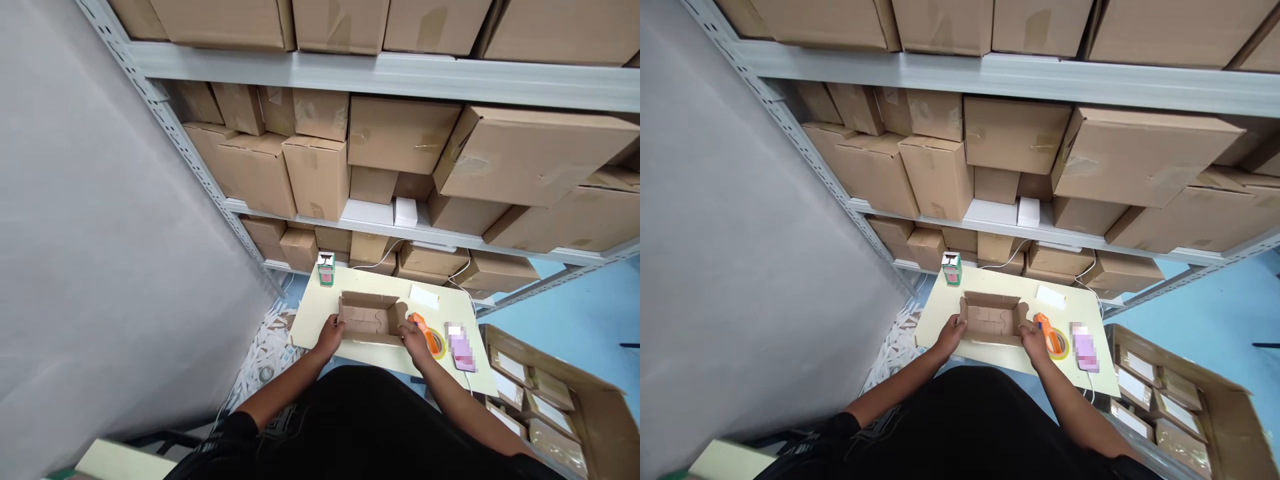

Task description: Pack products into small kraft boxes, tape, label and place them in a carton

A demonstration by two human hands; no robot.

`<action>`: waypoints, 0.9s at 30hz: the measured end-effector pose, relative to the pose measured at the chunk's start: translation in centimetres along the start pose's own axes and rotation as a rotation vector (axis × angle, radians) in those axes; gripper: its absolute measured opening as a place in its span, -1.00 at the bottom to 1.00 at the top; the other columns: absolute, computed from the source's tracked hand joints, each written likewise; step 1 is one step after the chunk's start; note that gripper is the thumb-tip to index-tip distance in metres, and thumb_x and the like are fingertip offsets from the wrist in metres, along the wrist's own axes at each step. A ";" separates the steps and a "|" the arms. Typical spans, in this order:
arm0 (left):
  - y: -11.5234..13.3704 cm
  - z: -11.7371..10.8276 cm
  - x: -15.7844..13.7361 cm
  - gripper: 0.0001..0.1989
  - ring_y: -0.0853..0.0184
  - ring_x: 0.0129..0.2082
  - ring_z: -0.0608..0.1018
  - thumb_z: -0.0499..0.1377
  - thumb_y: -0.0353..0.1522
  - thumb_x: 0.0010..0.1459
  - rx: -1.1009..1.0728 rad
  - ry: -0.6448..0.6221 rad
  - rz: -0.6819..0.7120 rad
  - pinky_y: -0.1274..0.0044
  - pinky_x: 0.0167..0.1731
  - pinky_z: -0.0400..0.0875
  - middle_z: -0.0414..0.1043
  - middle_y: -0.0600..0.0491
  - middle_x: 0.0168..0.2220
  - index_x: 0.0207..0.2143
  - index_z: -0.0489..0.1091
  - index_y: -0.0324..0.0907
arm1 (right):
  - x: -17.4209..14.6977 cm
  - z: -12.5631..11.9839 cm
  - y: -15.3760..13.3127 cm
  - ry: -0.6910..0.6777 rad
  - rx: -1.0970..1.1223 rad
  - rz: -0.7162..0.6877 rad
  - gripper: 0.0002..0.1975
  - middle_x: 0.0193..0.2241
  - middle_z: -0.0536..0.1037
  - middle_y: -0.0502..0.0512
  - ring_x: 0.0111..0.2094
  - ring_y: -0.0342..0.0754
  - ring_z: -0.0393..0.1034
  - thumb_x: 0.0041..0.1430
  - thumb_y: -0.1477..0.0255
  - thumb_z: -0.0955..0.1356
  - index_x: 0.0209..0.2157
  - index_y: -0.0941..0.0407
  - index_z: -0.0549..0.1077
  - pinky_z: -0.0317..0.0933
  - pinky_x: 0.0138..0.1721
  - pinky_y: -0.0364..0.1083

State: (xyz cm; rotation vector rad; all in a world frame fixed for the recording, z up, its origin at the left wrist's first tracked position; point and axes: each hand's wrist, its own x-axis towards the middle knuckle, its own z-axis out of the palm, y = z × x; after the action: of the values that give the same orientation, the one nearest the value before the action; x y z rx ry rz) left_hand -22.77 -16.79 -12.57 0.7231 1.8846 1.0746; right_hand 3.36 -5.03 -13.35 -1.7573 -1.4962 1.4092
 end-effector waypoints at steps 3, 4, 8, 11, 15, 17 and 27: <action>0.2 -1.5 -0.3 -0.66 0.12 -0.04 0.59 0.14 -0.20 0.26 -0.032 -0.021 0.021 0.38 0.01 0.39 0.57 -0.11 -0.04 0.00 0.43 -0.18 | -1.4 0.5 -1.0 0.014 0.034 -0.009 -0.49 -0.40 0.65 0.13 -0.35 0.12 0.54 0.02 0.14 0.35 -0.09 0.19 0.59 0.34 -0.31 -0.02; 0.3 -2.0 -0.5 -0.65 0.12 -0.03 0.59 0.14 -0.19 0.26 -0.043 -0.020 0.032 0.38 0.00 0.39 0.57 -0.10 -0.04 0.01 0.43 -0.18 | -1.8 0.6 -1.3 0.017 0.036 -0.016 -0.50 -0.42 0.65 0.11 -0.37 0.10 0.54 0.01 0.16 0.35 -0.10 0.18 0.60 0.33 -0.33 -0.03; 0.8 -3.1 -1.8 -0.63 0.12 0.00 0.58 0.17 -0.19 0.22 -0.108 0.035 0.080 0.38 0.03 0.39 0.57 -0.10 -0.03 0.01 0.42 -0.18 | -2.7 0.4 -2.8 -0.027 0.013 -0.096 -0.48 -0.43 0.65 0.05 -0.38 0.10 0.53 -0.02 0.20 0.37 -0.04 0.14 0.60 0.32 -0.35 -0.05; 0.7 -3.3 -3.4 -0.63 0.11 0.02 0.58 0.17 -0.15 0.22 -0.190 0.123 0.096 0.35 0.05 0.40 0.57 -0.08 -0.02 -0.02 0.43 -0.16 | -2.6 -0.1 -3.8 -0.129 -0.011 -0.183 -0.41 -0.38 0.67 0.07 -0.34 0.12 0.55 -0.01 0.20 0.38 0.05 0.15 0.56 0.35 -0.32 -0.04; 0.0 -2.6 -6.8 -0.61 0.10 0.00 0.58 0.14 -0.09 0.23 -0.289 0.310 0.048 0.33 0.03 0.42 0.58 -0.05 -0.06 -0.03 0.44 -0.14 | -1.4 -0.2 -5.0 -0.284 -0.062 -0.272 -0.45 -0.27 0.69 0.09 -0.23 0.15 0.58 0.03 0.19 0.38 0.06 0.12 0.55 0.39 -0.22 -0.01; -0.5 -1.8 -9.0 -0.59 0.11 -0.02 0.58 0.14 -0.07 0.22 -0.338 0.408 0.031 0.34 0.01 0.43 0.59 -0.04 -0.08 -0.03 0.44 -0.13 | -0.8 0.1 -5.4 -0.332 -0.096 -0.300 -0.44 -0.22 0.70 0.11 -0.17 0.17 0.58 0.03 0.18 0.40 0.05 0.13 0.56 0.40 -0.16 0.01; -3.7 0.2 -24.7 -0.60 0.10 -0.07 0.59 0.17 -0.08 0.20 -0.497 0.918 -0.084 0.34 -0.05 0.43 0.58 -0.04 -0.11 -0.05 0.45 -0.14 | -5.1 5.7 -5.2 -0.770 -0.254 -0.462 -0.39 -0.08 0.69 0.13 -0.06 0.21 0.59 0.00 0.15 0.44 0.08 0.13 0.52 0.44 -0.06 0.04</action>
State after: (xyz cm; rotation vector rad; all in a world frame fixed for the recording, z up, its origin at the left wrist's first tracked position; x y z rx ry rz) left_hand -10.75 -37.83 -6.63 -0.1958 2.1715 1.9272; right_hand -3.59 -9.53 -9.15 -0.8760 -2.3643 1.7754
